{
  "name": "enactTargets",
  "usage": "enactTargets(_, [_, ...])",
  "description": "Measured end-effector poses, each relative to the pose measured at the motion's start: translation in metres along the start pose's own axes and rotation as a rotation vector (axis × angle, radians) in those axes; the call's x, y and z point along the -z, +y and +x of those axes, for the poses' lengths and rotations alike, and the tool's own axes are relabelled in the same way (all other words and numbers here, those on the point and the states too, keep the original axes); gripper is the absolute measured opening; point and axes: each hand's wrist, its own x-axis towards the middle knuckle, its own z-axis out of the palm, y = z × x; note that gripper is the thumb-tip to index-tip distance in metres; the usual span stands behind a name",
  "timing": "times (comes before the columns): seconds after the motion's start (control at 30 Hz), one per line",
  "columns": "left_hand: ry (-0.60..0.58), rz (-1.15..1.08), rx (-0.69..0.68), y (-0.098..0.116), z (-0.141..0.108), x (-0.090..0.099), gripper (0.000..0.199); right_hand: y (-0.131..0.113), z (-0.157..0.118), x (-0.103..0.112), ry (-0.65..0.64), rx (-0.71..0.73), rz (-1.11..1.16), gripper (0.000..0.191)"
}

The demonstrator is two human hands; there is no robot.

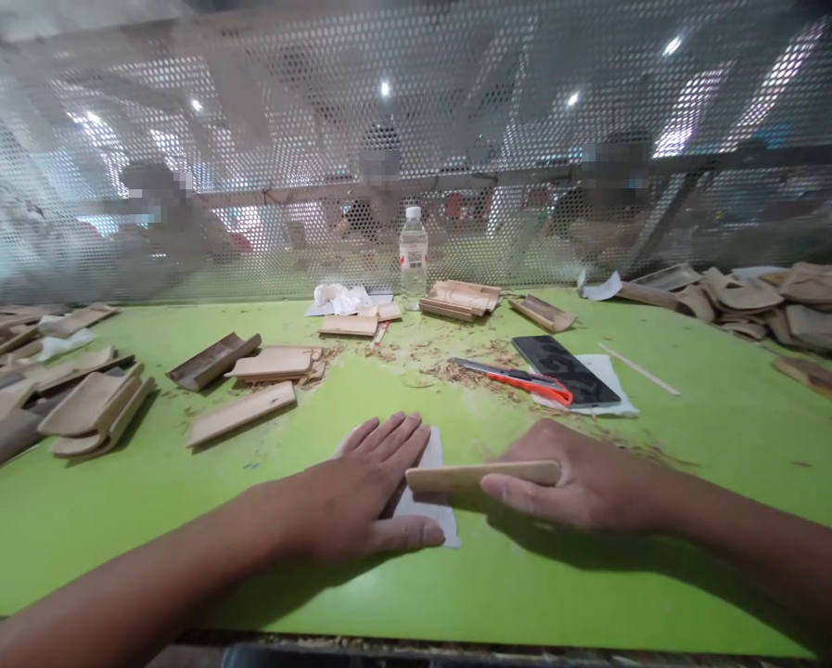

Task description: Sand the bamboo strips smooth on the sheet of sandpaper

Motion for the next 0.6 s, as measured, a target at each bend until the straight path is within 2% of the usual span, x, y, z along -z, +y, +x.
enactTargets(0.13, [0.011, 0.003, 0.011, -0.0002, -0.0003, 0.0002, 0.105, 0.0022, 0.0009, 0.0017, 0.157, -0.063, -0.123, 0.053])
enactTargets(0.3, [0.001, 0.008, -0.001, 0.0003, 0.0006, 0.0004, 0.1, 0.0019, 0.001, 0.0028, 0.009, -0.086, 0.042, 0.054])
enactTargets(0.43, [0.008, 0.021, 0.019, 0.0009, 0.0012, 0.0001, 0.105, -0.0002, -0.0007, 0.0027, 0.126, -0.118, -0.035, 0.053])
enactTargets(0.53, [0.012, 0.007, -0.001, 0.001, 0.0009, 0.0, 0.1, -0.0042, -0.0017, 0.0017, 0.01, -0.092, 0.047, 0.051])
enactTargets(0.6, [0.022, -0.006, -0.012, 0.001, 0.0006, 0.0001, 0.099, -0.0045, -0.0012, 0.0018, 0.024, -0.105, 0.023, 0.051])
